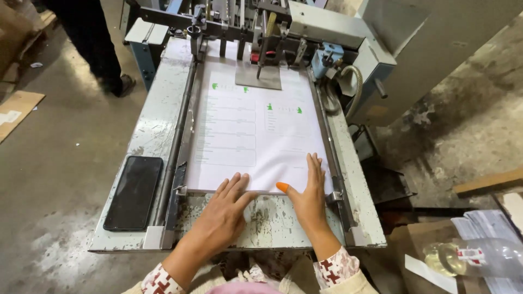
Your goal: Operating and adjusting an industrial printing or finishing machine, including aligning paper stacks and refilling fluids.
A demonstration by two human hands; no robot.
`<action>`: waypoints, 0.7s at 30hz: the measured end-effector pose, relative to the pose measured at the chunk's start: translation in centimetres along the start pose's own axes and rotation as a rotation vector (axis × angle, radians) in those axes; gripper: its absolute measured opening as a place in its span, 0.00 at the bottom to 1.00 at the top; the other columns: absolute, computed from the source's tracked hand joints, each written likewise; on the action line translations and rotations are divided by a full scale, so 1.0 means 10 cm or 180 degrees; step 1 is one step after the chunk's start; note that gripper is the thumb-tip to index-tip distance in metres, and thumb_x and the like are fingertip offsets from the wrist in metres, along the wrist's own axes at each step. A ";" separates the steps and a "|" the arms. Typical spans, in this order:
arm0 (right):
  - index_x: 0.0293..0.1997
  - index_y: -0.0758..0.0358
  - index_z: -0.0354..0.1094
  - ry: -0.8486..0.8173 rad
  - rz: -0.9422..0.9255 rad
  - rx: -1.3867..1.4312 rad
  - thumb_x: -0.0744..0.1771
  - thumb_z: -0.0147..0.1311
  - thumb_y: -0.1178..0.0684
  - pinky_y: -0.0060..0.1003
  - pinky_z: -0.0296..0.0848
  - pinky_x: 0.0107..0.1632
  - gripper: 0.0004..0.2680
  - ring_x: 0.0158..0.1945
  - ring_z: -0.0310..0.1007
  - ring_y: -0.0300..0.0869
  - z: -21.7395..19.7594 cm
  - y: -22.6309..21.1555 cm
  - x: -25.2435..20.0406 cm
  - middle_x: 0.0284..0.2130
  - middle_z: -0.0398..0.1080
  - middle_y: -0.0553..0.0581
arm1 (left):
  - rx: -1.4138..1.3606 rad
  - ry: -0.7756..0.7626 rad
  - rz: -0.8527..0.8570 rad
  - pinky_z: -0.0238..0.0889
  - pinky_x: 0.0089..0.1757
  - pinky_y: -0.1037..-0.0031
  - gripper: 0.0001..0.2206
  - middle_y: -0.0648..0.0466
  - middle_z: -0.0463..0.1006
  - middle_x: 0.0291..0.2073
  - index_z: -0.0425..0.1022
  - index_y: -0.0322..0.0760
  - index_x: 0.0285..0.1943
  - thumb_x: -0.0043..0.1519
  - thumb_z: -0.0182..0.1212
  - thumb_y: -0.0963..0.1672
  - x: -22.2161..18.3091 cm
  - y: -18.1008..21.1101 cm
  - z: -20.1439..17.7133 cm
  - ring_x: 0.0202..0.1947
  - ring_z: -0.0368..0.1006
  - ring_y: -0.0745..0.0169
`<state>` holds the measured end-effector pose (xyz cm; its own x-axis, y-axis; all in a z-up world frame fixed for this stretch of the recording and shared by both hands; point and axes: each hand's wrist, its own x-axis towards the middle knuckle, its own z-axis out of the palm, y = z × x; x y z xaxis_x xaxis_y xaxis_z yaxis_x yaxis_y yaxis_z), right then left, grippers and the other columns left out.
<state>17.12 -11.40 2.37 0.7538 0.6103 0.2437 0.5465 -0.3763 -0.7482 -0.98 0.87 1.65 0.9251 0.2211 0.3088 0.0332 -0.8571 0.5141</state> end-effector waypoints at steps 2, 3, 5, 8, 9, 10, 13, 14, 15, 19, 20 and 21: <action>0.70 0.63 0.39 0.0058 -0.0160 -0.0151 0.60 0.63 0.54 0.51 0.29 0.71 0.34 0.74 0.27 0.52 -0.01 -0.04 -0.01 0.71 0.37 0.64 | 0.0082 -0.0029 0.0087 0.30 0.65 0.54 0.21 0.32 0.49 0.68 0.65 0.43 0.62 0.59 0.48 0.38 -0.01 -0.01 -0.01 0.69 0.40 0.35; 0.70 0.63 0.39 0.0049 -0.0134 -0.0148 0.60 0.63 0.54 0.51 0.29 0.71 0.34 0.74 0.27 0.52 0.01 -0.01 -0.01 0.71 0.37 0.64 | 0.0073 -0.0054 0.0079 0.30 0.65 0.54 0.21 0.32 0.49 0.68 0.65 0.43 0.62 0.59 0.48 0.38 -0.02 0.00 0.00 0.69 0.40 0.35; 0.69 0.63 0.41 0.0193 -0.0297 -0.0337 0.60 0.65 0.51 0.53 0.31 0.71 0.34 0.74 0.32 0.53 0.05 0.03 0.01 0.70 0.40 0.64 | 0.0205 0.0068 0.0157 0.32 0.65 0.53 0.25 0.32 0.53 0.67 0.61 0.43 0.67 0.58 0.49 0.38 -0.01 0.00 -0.01 0.69 0.44 0.36; 0.70 0.64 0.41 0.0208 -0.0397 -0.0366 0.60 0.64 0.52 0.54 0.31 0.71 0.34 0.74 0.31 0.54 0.05 0.04 0.00 0.70 0.39 0.65 | 0.0274 0.0036 0.0065 0.31 0.65 0.57 0.24 0.37 0.51 0.69 0.58 0.40 0.69 0.61 0.47 0.41 0.00 0.03 -0.01 0.70 0.42 0.42; 0.70 0.64 0.41 0.0211 -0.0385 -0.0358 0.60 0.64 0.52 0.54 0.31 0.71 0.34 0.74 0.31 0.54 0.04 0.03 -0.01 0.70 0.39 0.65 | 0.0278 0.0022 0.0067 0.31 0.65 0.57 0.24 0.37 0.51 0.69 0.58 0.40 0.69 0.61 0.47 0.41 -0.01 -0.01 0.02 0.70 0.42 0.42; 0.70 0.64 0.40 0.0179 -0.0355 -0.0335 0.60 0.64 0.52 0.53 0.30 0.71 0.34 0.74 0.30 0.53 0.03 0.02 -0.01 0.70 0.39 0.65 | 0.0380 0.0048 0.0138 0.31 0.65 0.57 0.25 0.38 0.51 0.69 0.57 0.37 0.70 0.61 0.48 0.42 -0.01 -0.04 0.05 0.70 0.42 0.43; 0.69 0.65 0.41 0.0171 -0.0415 -0.0319 0.61 0.63 0.52 0.53 0.31 0.71 0.33 0.74 0.32 0.52 0.03 0.02 -0.03 0.70 0.39 0.65 | 0.0479 0.0051 0.0169 0.32 0.66 0.59 0.25 0.38 0.50 0.70 0.56 0.34 0.69 0.61 0.49 0.44 -0.02 -0.05 0.08 0.71 0.41 0.45; 0.69 0.66 0.43 0.0202 -0.0510 -0.0325 0.61 0.62 0.50 0.53 0.32 0.71 0.32 0.74 0.34 0.53 0.03 0.02 -0.03 0.70 0.41 0.66 | 0.0480 0.0031 0.0136 0.32 0.65 0.60 0.25 0.39 0.49 0.70 0.57 0.34 0.69 0.61 0.49 0.44 -0.01 -0.05 0.07 0.71 0.41 0.46; 0.69 0.66 0.43 0.0207 -0.0523 -0.0321 0.61 0.62 0.50 0.53 0.32 0.71 0.32 0.74 0.34 0.53 0.02 0.01 -0.03 0.70 0.41 0.66 | 0.0489 0.0043 0.0138 0.32 0.65 0.60 0.25 0.39 0.49 0.70 0.57 0.34 0.69 0.61 0.49 0.44 -0.01 -0.05 0.07 0.71 0.41 0.46; 0.68 0.66 0.44 0.0192 -0.0551 -0.0141 0.61 0.61 0.53 0.53 0.33 0.71 0.30 0.73 0.35 0.54 0.02 0.03 -0.04 0.69 0.44 0.65 | 0.0493 0.0072 0.0142 0.28 0.65 0.57 0.27 0.40 0.48 0.70 0.57 0.35 0.68 0.58 0.53 0.43 -0.01 -0.05 0.07 0.72 0.36 0.44; 0.68 0.67 0.45 0.0215 -0.0618 -0.0129 0.61 0.61 0.54 0.53 0.33 0.71 0.30 0.73 0.36 0.54 0.02 0.05 -0.05 0.69 0.45 0.65 | 0.0455 0.0034 0.0122 0.26 0.65 0.58 0.27 0.41 0.46 0.71 0.56 0.36 0.69 0.58 0.53 0.43 -0.01 -0.05 0.06 0.72 0.35 0.45; 0.68 0.67 0.45 0.0218 -0.0625 -0.0123 0.61 0.61 0.54 0.53 0.33 0.71 0.30 0.73 0.36 0.54 0.02 0.04 -0.04 0.69 0.45 0.65 | 0.0463 0.0038 0.0123 0.26 0.65 0.58 0.27 0.41 0.46 0.71 0.56 0.36 0.69 0.58 0.53 0.43 -0.01 -0.05 0.07 0.72 0.35 0.45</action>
<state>16.97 -11.68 1.81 0.6538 0.6262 0.4248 0.6980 -0.2821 -0.6582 -0.82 0.98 0.80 0.9222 0.1915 0.3361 0.0530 -0.9232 0.3805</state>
